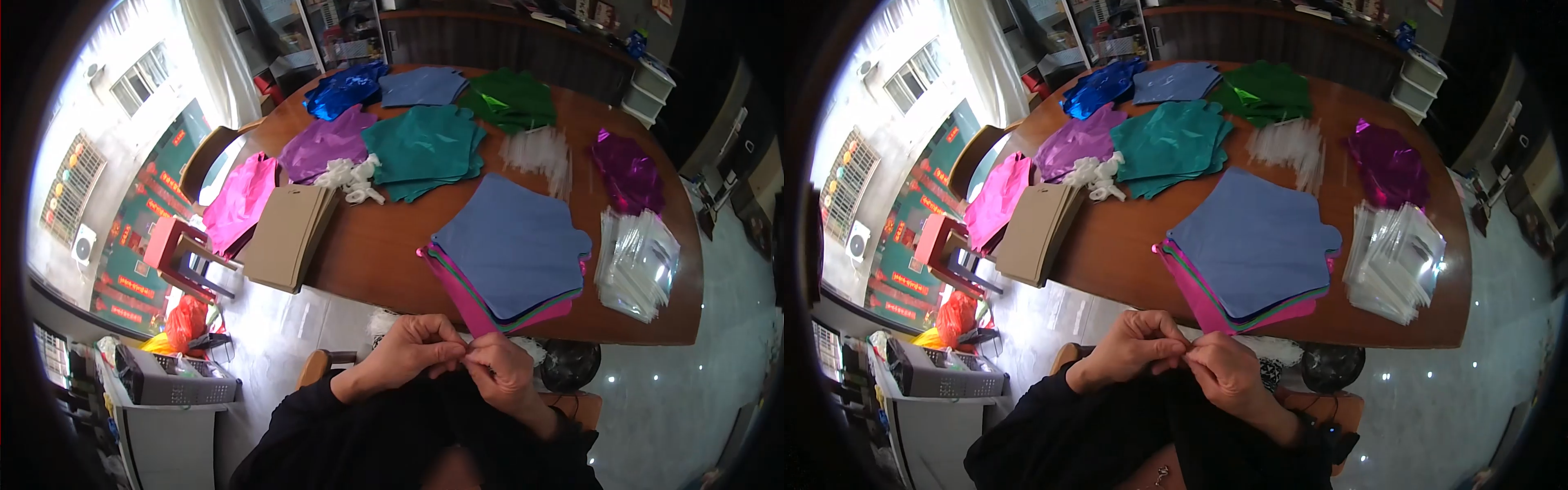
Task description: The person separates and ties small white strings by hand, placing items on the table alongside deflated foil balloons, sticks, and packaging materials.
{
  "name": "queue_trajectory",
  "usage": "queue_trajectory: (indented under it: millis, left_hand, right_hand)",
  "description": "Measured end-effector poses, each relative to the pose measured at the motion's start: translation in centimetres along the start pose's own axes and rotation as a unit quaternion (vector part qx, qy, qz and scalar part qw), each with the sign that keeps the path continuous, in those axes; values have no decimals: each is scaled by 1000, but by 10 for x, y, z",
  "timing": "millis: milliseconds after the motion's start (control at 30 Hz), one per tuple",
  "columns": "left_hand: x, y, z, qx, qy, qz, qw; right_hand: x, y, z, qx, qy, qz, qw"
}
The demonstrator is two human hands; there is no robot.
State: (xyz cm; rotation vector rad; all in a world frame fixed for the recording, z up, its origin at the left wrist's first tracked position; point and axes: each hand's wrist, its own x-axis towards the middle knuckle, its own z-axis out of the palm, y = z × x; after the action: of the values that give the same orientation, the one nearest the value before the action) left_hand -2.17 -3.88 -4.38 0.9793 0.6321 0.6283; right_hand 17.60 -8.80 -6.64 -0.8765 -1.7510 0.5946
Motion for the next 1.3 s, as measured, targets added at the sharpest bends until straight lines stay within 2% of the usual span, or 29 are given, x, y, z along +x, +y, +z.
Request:
queue_trajectory:
  millis: [167,300,367,400,467,533,567,633,733,800,833,967,1000,1133,1167,1300]
  left_hand:
    - [-3,1,2,-67,13,9,998]
    - [-6,5,0,131,43,32,990]
    - [-1,4,-7,235,104,144,956]
    - [1,10,-12,235,104,141,956]
    - [9,35,-30,385,228,242,861]
    - [30,54,-55,430,315,335,777]
    - [39,64,-68,448,373,315,749]
    - [54,86,-87,498,433,328,676]
    - [79,110,-112,490,465,328,661]
    - [87,116,-129,577,480,290,594]
    - [86,117,-130,577,478,292,594]
    - [71,107,-130,609,512,336,505]
    - [65,105,-126,610,511,332,507]
    - [36,97,-94,589,469,410,515]
    - [29,92,-86,589,464,402,526]
    - [-1,69,-61,445,400,372,709]
  right_hand:
    - [-2,-2,3,1,5,10,1000]
    - [0,-5,5,30,17,51,998]
    - [-2,-11,4,47,35,80,995]
    - [-3,-14,3,64,50,107,991]
    - [-5,-19,1,96,79,161,979]
    - [-12,-14,-1,101,66,150,981]
    - [-16,-10,-3,104,50,139,984]
    - [-23,-5,-6,108,18,116,987]
    - [-21,-8,-9,101,-1,108,989]
    - [-19,-11,-12,91,-19,99,991]
    - [-19,-12,-14,90,-18,98,991]
    - [-26,-13,-19,73,-8,141,987]
    - [-28,-12,-20,75,-9,145,987]
    - [-38,-8,-22,34,9,202,979]
    - [-42,-7,-23,34,10,216,976]
    - [-53,13,-21,-100,-73,170,978]
